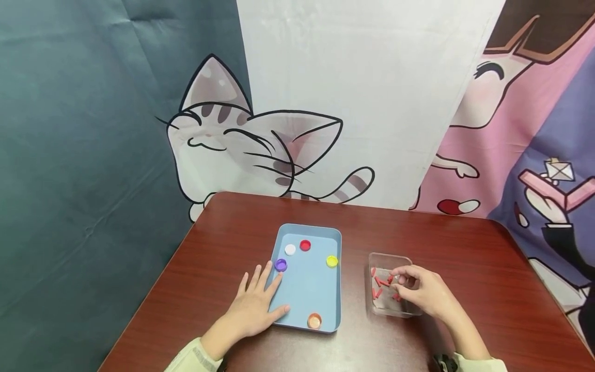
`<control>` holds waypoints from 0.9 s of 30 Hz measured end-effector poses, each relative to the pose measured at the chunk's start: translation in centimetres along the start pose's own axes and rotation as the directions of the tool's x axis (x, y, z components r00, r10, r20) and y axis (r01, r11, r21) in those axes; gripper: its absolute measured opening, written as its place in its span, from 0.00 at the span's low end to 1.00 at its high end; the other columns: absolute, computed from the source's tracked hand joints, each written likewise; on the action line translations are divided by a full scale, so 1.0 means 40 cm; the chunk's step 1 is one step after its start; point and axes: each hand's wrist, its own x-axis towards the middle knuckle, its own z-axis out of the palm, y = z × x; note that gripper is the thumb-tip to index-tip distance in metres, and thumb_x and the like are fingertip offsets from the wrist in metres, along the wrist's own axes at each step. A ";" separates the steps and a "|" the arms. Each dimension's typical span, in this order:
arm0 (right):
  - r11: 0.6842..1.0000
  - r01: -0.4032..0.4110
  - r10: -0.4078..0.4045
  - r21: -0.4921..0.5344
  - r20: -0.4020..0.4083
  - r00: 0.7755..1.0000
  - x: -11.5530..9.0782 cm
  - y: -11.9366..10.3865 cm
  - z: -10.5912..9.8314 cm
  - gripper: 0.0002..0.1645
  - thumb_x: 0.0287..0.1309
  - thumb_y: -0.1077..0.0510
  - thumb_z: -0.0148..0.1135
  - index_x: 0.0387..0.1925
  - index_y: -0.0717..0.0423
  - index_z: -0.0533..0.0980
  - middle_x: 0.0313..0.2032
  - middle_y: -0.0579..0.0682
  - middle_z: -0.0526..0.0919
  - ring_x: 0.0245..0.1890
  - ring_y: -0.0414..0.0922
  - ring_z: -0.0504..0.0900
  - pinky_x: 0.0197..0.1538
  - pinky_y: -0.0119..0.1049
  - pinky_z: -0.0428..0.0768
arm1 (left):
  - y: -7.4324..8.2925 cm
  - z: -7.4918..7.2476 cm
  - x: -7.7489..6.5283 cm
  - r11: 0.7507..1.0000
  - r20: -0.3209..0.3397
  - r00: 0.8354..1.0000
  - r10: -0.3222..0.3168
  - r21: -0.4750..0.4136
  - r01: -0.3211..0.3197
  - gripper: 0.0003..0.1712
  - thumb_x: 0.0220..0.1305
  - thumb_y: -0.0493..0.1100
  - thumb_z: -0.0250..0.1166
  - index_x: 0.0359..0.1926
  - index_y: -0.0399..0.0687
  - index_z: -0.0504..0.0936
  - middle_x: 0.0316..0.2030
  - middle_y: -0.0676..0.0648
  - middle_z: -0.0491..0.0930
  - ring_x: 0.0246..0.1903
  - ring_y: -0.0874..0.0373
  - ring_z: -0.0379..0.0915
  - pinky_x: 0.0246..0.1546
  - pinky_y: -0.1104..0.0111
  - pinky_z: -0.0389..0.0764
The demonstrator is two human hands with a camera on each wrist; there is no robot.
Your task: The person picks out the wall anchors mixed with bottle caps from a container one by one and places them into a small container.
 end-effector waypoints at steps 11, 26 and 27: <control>0.978 0.040 -0.090 -0.206 -0.240 0.967 -0.017 0.072 -0.040 0.19 0.56 0.61 0.74 0.49 0.59 0.82 0.42 0.52 0.83 0.41 0.47 0.80 0.46 0.30 0.76 | -0.035 -0.036 0.039 0.984 -0.044 0.999 -0.003 -0.177 -0.005 0.44 0.72 0.66 0.55 0.79 0.49 0.59 0.78 0.40 0.54 0.76 0.37 0.48 0.73 0.38 0.48; 0.845 -0.083 0.038 -0.529 -0.096 0.995 -0.017 0.272 -0.143 0.48 0.71 0.35 0.53 0.76 0.64 0.55 0.75 0.72 0.52 0.77 0.70 0.34 0.69 0.75 0.34 | -0.293 -0.078 0.148 0.998 -0.156 0.986 -0.065 -0.029 0.061 0.47 0.73 0.72 0.44 0.80 0.48 0.52 0.81 0.41 0.44 0.79 0.38 0.30 0.73 0.37 0.35; 0.845 -0.089 0.050 -0.527 -0.089 0.995 -0.019 0.276 -0.145 0.48 0.71 0.35 0.52 0.76 0.64 0.55 0.75 0.72 0.51 0.77 0.70 0.34 0.69 0.75 0.33 | -0.297 -0.078 0.151 0.997 -0.151 0.986 -0.073 -0.026 0.070 0.48 0.73 0.72 0.44 0.80 0.47 0.52 0.81 0.41 0.43 0.79 0.37 0.29 0.73 0.37 0.35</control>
